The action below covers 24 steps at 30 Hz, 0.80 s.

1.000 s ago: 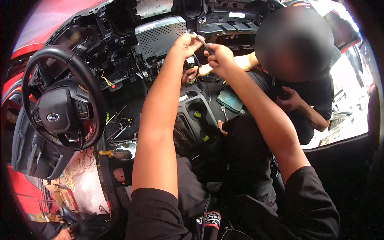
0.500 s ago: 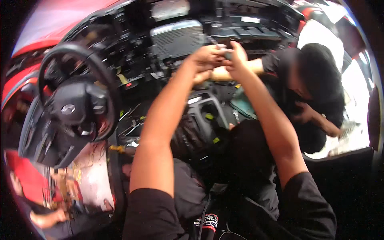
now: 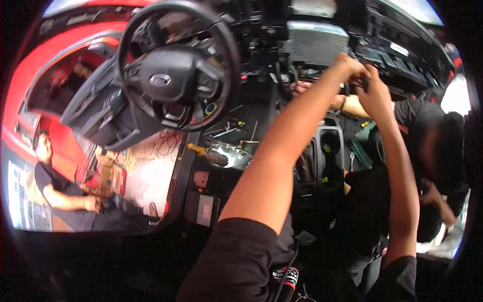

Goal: The person installs a car stereo unit into the dashboard, connecting wires and securing the unit with screws. A coworker assists by holding the unit and handing tools.

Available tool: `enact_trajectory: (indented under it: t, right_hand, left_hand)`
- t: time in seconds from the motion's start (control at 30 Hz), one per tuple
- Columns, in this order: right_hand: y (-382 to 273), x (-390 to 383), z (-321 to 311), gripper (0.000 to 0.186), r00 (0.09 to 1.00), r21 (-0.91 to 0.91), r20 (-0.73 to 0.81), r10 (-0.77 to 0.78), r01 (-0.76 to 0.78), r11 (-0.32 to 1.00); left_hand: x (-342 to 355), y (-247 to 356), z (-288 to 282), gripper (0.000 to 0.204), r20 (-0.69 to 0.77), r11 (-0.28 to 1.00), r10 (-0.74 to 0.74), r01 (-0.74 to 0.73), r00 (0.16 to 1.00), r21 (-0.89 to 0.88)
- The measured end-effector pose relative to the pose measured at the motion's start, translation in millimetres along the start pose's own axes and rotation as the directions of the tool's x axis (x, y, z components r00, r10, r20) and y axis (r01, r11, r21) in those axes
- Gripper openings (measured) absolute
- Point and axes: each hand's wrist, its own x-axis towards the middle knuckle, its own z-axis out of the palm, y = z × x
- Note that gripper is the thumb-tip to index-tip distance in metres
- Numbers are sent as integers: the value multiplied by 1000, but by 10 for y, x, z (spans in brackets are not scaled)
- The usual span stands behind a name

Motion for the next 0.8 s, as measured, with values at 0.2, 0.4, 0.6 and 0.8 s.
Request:
enact_trajectory:
  t: [0.2, 0.4, 0.6, 0.8]
  right_hand:
    - [850, -163, -248, 51, 974, -158, 14, 226, -221, 962]
    - [2344, -81, -6, 33, 921, 721, 200, 335, -370, 585]
    - [2165, 198, 83, 23, 708, 647, 691, 144, -517, -560]
    - [1002, 32, 161, 31, 741, 687, 414, 529, -635, 353]
  left_hand:
    - [199, 411, 1026, 45, -108, 783, 119, -26, 987, 622]
    - [407, 265, 994, 34, 158, 995, 67, -78, 985, 69]
    - [874, 88, 799, 21, 90, 861, 237, -166, 967, -480]
    - [787, -131, 489, 14, -18, 894, 338, -327, 941, -306]
